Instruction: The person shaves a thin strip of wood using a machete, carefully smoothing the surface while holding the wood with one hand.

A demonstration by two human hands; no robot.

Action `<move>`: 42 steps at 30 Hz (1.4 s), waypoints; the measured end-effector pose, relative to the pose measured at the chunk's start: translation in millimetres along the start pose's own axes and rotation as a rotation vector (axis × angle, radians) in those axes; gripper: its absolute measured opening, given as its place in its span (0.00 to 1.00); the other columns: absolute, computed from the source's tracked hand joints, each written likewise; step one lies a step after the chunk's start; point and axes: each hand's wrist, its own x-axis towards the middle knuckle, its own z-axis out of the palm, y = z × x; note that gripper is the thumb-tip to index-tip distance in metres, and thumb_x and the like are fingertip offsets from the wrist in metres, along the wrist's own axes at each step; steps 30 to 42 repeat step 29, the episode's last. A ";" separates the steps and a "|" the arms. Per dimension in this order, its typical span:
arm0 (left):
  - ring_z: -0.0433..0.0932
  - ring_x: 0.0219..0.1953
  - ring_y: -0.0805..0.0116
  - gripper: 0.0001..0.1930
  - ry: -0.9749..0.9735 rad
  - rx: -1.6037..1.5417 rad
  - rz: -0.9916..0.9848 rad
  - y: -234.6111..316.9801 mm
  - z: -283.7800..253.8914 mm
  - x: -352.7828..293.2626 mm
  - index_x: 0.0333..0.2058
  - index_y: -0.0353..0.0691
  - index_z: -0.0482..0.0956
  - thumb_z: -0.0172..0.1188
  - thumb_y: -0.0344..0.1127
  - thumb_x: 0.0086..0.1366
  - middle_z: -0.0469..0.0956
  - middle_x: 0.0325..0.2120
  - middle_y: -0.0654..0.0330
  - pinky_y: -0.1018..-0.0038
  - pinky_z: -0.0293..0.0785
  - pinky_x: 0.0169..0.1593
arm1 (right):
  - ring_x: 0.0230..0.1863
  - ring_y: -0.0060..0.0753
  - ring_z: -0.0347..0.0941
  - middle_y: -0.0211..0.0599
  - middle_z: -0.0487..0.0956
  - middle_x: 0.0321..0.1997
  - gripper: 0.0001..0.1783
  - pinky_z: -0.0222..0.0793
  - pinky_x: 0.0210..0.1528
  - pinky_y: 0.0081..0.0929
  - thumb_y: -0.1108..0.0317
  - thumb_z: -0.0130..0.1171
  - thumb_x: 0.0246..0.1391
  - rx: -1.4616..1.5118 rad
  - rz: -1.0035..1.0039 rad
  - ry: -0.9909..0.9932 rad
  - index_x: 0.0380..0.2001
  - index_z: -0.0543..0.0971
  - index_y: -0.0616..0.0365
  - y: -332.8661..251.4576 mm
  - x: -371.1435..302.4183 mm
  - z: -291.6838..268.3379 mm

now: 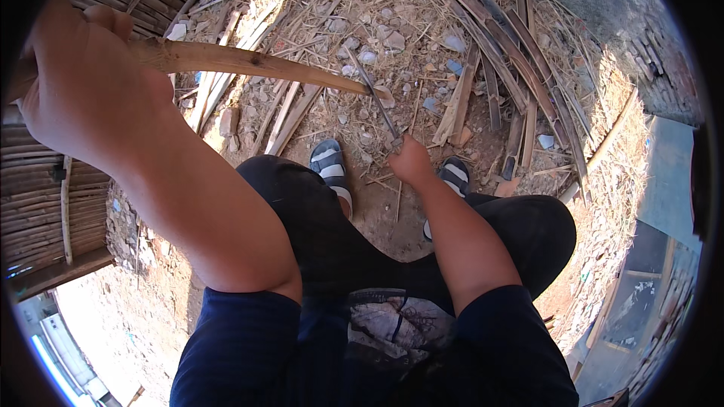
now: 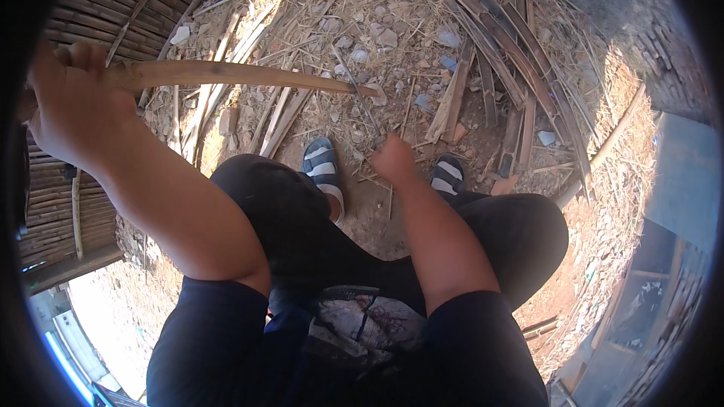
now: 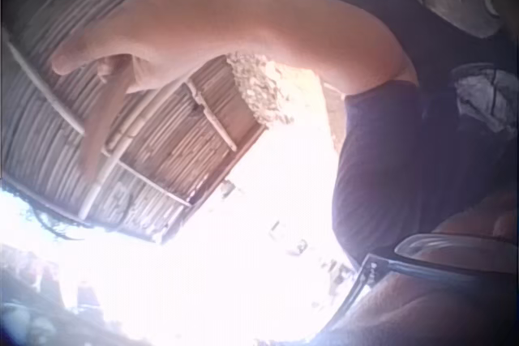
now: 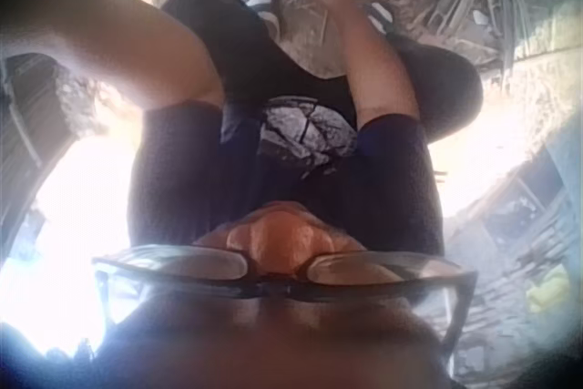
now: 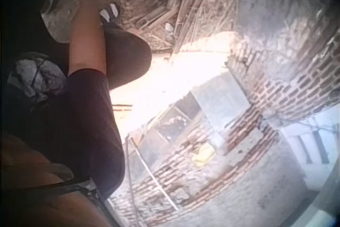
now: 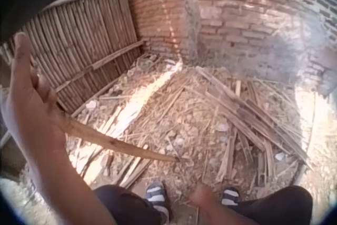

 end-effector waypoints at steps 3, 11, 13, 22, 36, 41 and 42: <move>0.71 0.20 0.73 0.10 -0.001 -0.061 -0.040 -3.3 3.8 -4.5 0.32 0.34 0.70 0.65 0.28 0.62 0.71 0.22 0.59 0.78 0.70 0.24 | 0.32 0.46 0.80 0.54 0.81 0.32 0.29 0.75 0.38 0.38 0.66 0.62 0.46 0.405 0.243 -0.237 0.51 0.72 0.72 -14.8 2.5 -29.3; 0.72 0.21 0.73 0.09 0.040 0.013 0.030 -2.0 7.9 -6.2 0.34 0.36 0.70 0.63 0.27 0.62 0.72 0.22 0.58 0.78 0.69 0.24 | 0.32 0.39 0.79 0.47 0.81 0.32 0.29 0.73 0.39 0.34 0.65 0.62 0.48 0.413 -0.127 0.215 0.51 0.72 0.72 -104.8 -12.3 -92.2; 0.72 0.21 0.73 0.09 0.032 -0.001 0.066 -2.8 4.1 -4.5 0.35 0.35 0.70 0.63 0.27 0.62 0.72 0.23 0.58 0.78 0.70 0.24 | 0.35 0.44 0.80 0.51 0.81 0.33 0.29 0.74 0.41 0.37 0.65 0.62 0.48 0.530 -0.180 0.329 0.51 0.72 0.72 -110.1 -19.2 -80.3; 0.68 0.18 0.77 0.11 0.002 -0.016 -0.083 -0.3 9.1 -11.0 0.28 0.39 0.70 0.66 0.27 0.63 0.69 0.18 0.63 0.79 0.66 0.23 | 0.33 0.54 0.81 0.54 0.80 0.29 0.23 0.77 0.38 0.45 0.69 0.60 0.49 -0.064 -0.008 0.080 0.46 0.71 0.70 8.6 -1.0 -0.9; 0.66 0.17 0.78 0.13 0.014 -0.039 -0.082 -6.3 6.9 -7.2 0.26 0.41 0.69 0.68 0.31 0.63 0.67 0.16 0.66 0.77 0.66 0.23 | 0.16 0.21 0.67 0.30 0.69 0.19 0.18 0.65 0.15 0.27 0.72 0.56 0.52 0.712 0.366 -0.293 0.47 0.71 0.64 -30.7 -2.6 -52.2; 0.66 0.17 0.78 0.13 0.014 -0.039 -0.082 -6.3 6.9 -7.2 0.26 0.41 0.69 0.68 0.31 0.63 0.67 0.16 0.66 0.77 0.66 0.23 | 0.16 0.21 0.67 0.30 0.69 0.19 0.18 0.65 0.15 0.27 0.72 0.56 0.52 0.712 0.366 -0.293 0.47 0.71 0.64 -30.7 -2.6 -52.2; 0.66 0.17 0.78 0.13 0.014 -0.039 -0.082 -6.3 6.9 -7.2 0.26 0.41 0.69 0.68 0.31 0.63 0.67 0.16 0.66 0.77 0.66 0.23 | 0.16 0.21 0.67 0.30 0.69 0.19 0.18 0.65 0.15 0.27 0.72 0.56 0.52 0.712 0.366 -0.293 0.47 0.71 0.64 -30.7 -2.6 -52.2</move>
